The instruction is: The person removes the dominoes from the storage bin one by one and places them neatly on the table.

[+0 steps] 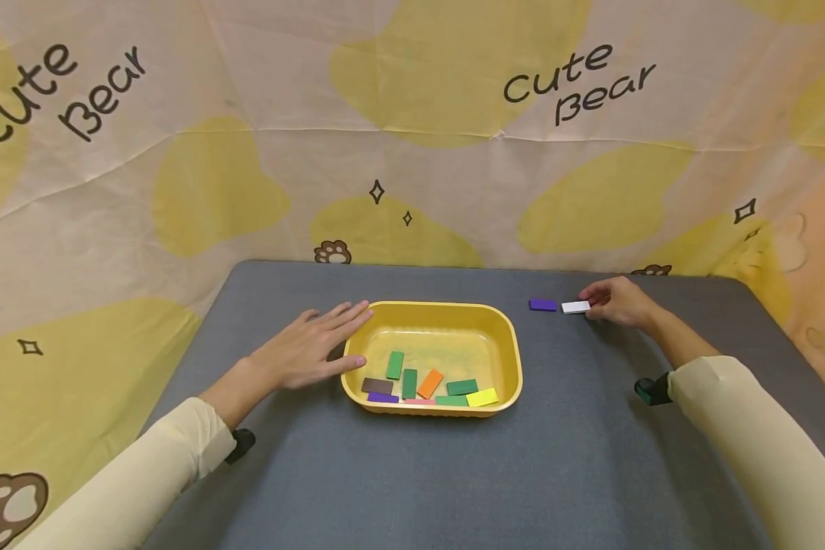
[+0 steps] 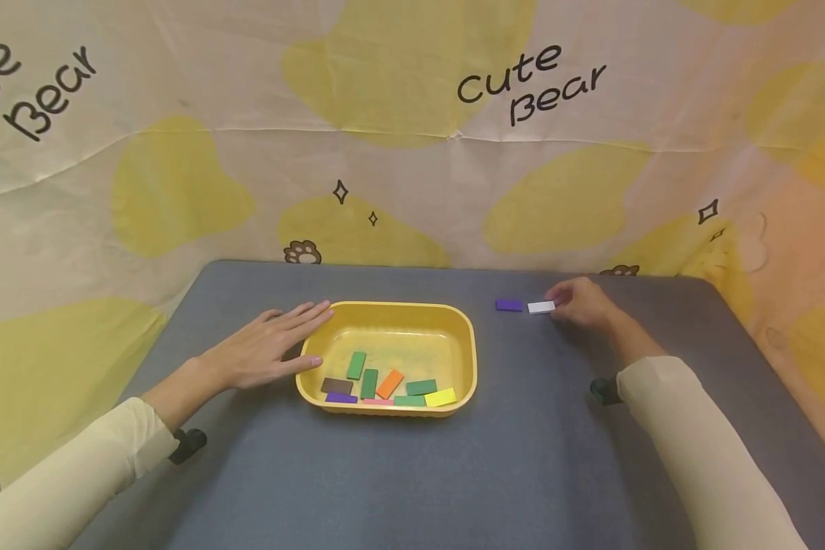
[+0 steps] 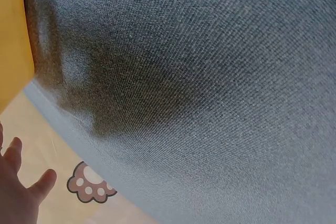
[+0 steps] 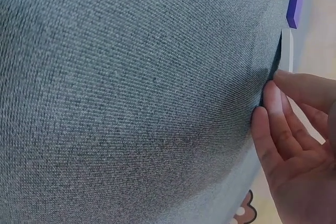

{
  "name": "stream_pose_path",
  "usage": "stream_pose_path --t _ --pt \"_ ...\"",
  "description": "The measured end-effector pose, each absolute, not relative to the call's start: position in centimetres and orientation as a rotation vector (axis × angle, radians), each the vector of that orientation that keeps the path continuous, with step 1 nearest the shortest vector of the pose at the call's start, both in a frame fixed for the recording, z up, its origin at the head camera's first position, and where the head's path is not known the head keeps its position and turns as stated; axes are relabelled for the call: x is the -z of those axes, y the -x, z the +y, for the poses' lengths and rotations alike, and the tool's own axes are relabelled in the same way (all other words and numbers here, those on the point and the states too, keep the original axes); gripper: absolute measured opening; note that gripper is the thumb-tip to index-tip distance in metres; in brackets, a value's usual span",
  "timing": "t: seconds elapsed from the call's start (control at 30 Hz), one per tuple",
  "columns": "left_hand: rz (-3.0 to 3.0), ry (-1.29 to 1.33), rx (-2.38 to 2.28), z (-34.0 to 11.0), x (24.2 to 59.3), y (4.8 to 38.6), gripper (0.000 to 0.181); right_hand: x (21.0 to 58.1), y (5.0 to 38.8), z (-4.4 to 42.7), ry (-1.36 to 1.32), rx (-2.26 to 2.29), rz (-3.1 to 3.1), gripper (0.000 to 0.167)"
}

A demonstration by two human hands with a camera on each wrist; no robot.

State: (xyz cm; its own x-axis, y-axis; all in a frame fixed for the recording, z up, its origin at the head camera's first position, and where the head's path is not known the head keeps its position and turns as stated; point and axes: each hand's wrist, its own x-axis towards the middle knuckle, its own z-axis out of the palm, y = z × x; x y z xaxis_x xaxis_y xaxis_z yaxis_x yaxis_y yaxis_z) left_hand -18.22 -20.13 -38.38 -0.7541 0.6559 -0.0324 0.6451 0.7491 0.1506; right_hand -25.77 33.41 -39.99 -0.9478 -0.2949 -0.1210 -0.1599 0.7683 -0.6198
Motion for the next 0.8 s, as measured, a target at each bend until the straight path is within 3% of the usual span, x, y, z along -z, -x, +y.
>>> stream_pose_path --t 0.8 --pt "2.854 -1.052 -0.216 -20.16 38.39 18.24 0.079 40.08 25.75 32.80 0.336 0.817 2.806 0.020"
